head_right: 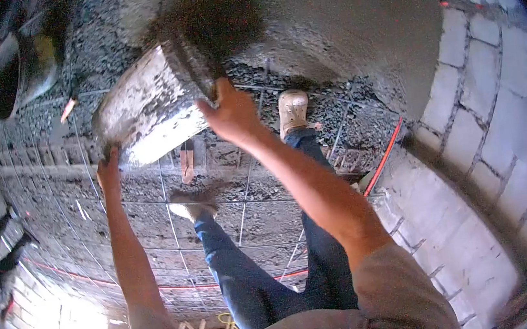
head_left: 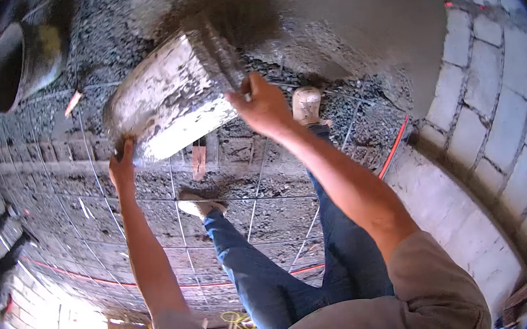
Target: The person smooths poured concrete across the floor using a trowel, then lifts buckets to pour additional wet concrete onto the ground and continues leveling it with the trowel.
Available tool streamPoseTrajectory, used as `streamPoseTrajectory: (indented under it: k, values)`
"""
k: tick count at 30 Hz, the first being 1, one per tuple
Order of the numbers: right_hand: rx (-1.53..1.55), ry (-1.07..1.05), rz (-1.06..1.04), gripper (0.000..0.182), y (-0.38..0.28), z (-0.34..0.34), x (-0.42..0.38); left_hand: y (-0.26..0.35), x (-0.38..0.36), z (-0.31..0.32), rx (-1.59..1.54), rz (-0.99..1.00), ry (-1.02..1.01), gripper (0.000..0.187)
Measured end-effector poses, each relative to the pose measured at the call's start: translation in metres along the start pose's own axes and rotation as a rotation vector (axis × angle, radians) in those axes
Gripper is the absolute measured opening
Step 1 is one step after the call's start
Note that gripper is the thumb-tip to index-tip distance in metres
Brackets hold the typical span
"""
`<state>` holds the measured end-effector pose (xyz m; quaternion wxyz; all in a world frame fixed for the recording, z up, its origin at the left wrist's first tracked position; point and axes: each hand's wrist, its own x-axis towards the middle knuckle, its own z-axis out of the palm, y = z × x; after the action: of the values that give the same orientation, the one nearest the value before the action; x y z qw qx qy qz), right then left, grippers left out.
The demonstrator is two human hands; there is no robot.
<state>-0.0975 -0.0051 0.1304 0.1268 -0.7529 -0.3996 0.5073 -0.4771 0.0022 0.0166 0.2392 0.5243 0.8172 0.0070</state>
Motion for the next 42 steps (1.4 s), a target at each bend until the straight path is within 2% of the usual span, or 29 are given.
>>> streamPoseTrajectory:
  k: [1,3,6,8,9,11,12,13,15,18,19,22,24,26,28,30,33,34,37,38,39,40,41,42]
  values:
    - [-0.006,0.13,-0.128,0.03,0.016,0.015,0.002,0.014,-0.007,-0.005,-0.002,0.027,-0.008,0.084]
    - [0.007,0.302,-0.243,0.035,0.028,0.031,0.009,0.051,-0.032,-0.025,-0.106,-0.081,-0.126,0.081]
    - [0.234,0.261,-0.129,0.041,0.025,0.028,0.018,0.07,-0.049,-0.027,-0.058,-0.062,-0.062,0.079]
    - [0.135,0.33,-0.127,0.045,0.03,0.014,0.039,0.081,-0.055,-0.023,0.105,0.044,0.137,0.081]
    - [0.087,0.367,-0.153,0.046,0.034,0.007,0.051,0.085,-0.054,-0.028,0.079,-0.039,-0.034,0.085]
    - [0.073,0.425,-0.171,0.046,0.049,-0.001,0.071,0.148,-0.083,-0.05,0.106,-0.041,-0.061,0.086]
    - [0.072,0.459,-0.196,0.047,0.059,-0.006,0.078,0.156,-0.093,-0.046,0.124,0.009,-0.017,0.084]
    - [0.107,0.396,-0.15,0.047,0.066,-0.015,0.081,0.162,-0.102,-0.043,0.143,0.057,0.027,0.082]
    - [0.027,0.348,-0.154,0.06,0.081,-0.026,0.091,0.18,-0.117,-0.048,0.089,-0.026,-0.101,0.076]
    - [0.03,0.361,-0.163,0.067,0.094,-0.046,0.106,0.206,-0.143,-0.046,0.009,0.008,-0.129,0.07]
    - [-0.001,0.333,-0.08,0.07,0.095,-0.054,0.111,0.221,-0.153,-0.048,-0.039,-0.018,-0.174,0.068]
    - [-0.052,0.41,-0.151,0.071,0.128,-0.071,0.138,0.253,-0.18,-0.041,-0.029,0.104,-0.158,0.058]
    - [0.053,0.283,-0.04,0.077,0.127,-0.094,0.142,0.281,-0.192,-0.041,0.013,0.143,-0.142,0.056]
    - [0.025,0.231,-0.053,0.08,0.15,-0.109,0.167,0.3,-0.195,-0.041,-0.053,0.271,-0.23,0.054]
    - [-0.006,0.178,-0.066,0.084,0.163,-0.106,0.183,0.306,-0.198,-0.041,-0.014,0.305,-0.22,0.053]
    - [-0.005,0.326,-0.042,0.086,0.177,-0.108,0.195,0.305,-0.199,-0.031,0.003,0.395,-0.194,0.049]
    - [-0.015,0.31,-0.054,0.088,0.188,-0.109,0.206,0.311,-0.196,-0.029,0.105,0.447,-0.203,0.046]
    - [0.102,0.117,0.03,0.091,0.149,-0.131,0.18,0.313,-0.197,-0.027,0.085,0.486,-0.187,0.044]
    - [0.222,0.108,0.034,0.093,0.168,-0.129,0.201,0.322,-0.193,-0.028,0.049,0.564,-0.221,0.041]
    - [0.22,0.104,0.028,0.093,0.168,-0.128,0.203,0.324,-0.19,-0.034,-0.01,0.482,-0.287,0.036]
    - [0.233,0.126,-0.026,0.093,0.169,-0.128,0.205,0.31,-0.185,-0.037,-0.074,0.474,-0.211,0.033]
    - [0.244,0.151,-0.08,0.092,0.169,-0.131,0.208,0.265,-0.171,-0.027,-0.13,0.444,-0.033,0.038]
    - [0.239,0.147,-0.076,0.092,0.177,-0.132,0.214,0.252,-0.156,-0.033,-0.17,0.142,0.023,0.046]
    - [0.2,0.152,-0.015,0.091,0.187,-0.13,0.224,0.222,-0.137,-0.025,-0.195,0.072,0.067,0.06]
